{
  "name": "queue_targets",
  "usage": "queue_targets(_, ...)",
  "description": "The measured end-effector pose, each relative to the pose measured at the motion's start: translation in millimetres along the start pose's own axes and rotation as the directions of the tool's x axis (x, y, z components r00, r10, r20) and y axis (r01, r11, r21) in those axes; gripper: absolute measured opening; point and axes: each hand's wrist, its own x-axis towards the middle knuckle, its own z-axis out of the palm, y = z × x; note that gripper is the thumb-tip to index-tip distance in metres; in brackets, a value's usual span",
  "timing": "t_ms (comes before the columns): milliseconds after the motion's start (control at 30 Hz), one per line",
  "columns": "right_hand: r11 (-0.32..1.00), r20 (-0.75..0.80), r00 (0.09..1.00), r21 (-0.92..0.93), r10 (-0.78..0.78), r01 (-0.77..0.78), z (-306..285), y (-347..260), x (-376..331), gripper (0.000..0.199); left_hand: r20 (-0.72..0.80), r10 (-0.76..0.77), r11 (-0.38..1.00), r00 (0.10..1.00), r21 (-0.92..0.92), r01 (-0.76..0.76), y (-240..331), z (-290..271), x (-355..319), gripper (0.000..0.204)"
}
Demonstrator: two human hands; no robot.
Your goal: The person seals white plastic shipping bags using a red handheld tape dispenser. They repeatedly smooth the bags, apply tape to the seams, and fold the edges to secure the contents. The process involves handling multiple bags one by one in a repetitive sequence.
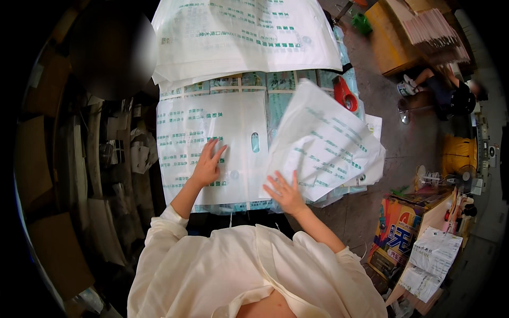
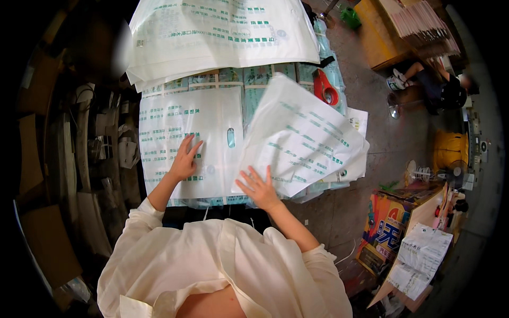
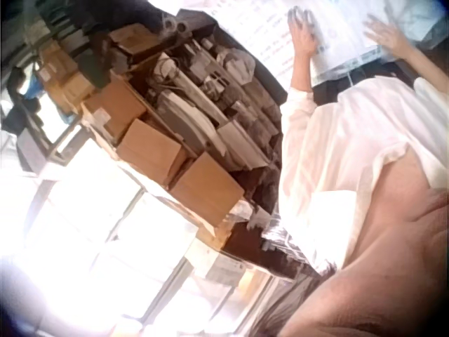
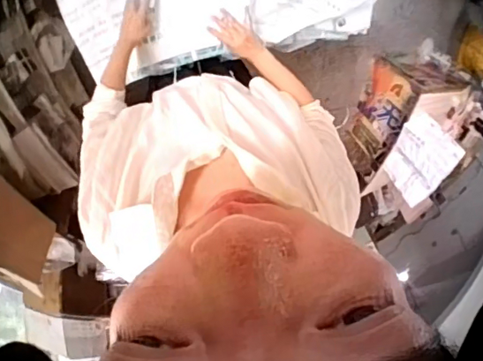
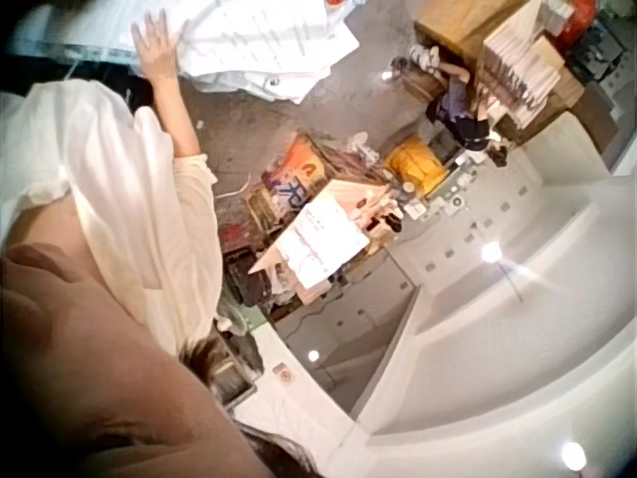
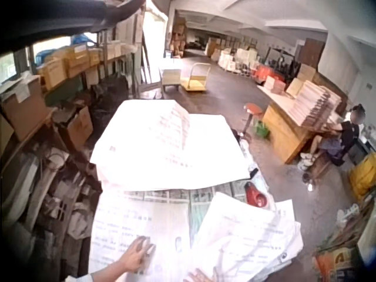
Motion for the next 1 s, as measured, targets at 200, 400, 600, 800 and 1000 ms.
queue_targets(200, 0.995, 0.142, 0.989, 0.082, 0.037, -0.049, 51.1, -46.4, -8.7, 0.056, 0.035, 0.04, 0.999, 0.999, -0.033, -0.038, 19.6, 27.7, 60.1, 0.065)
queue_targets(400, 0.947, 0.221, 0.967, 0.262, 0.127, -0.184, 17.8, -44.3, -6.5, 0.049, 0.08, -0.006, 0.938, 0.997, 0.346, -0.022, 37.7, 68.9, 92.7, 0.064)
queue_targets(600, 0.523, -0.441, 0.373, 0.288, 0.816, -0.802, -28.3, 142.7, -112.4, 0.034, 0.092, -0.033, 0.905, 0.995, 0.425, -0.009, 35.4, 74.0, 91.2, 0.067)
queue_targets(800, -0.246, 0.096, -0.245, 0.659, 0.965, -0.711, -41.5, 309.0, -238.1, 0.091, 0.082, -0.155, 0.986, 0.985, 0.083, 0.148, 58.2, 78.0, 109.9, 0.067)
queue_targets(1000, -0.344, 0.24, -0.26, 0.789, 0.935, -0.509, -32.8, 373.7, -324.7, 0.053, -0.081, -0.543, 0.775, 0.836, -0.433, 0.461, 40.6, 119.9, 139.5, 0.043)
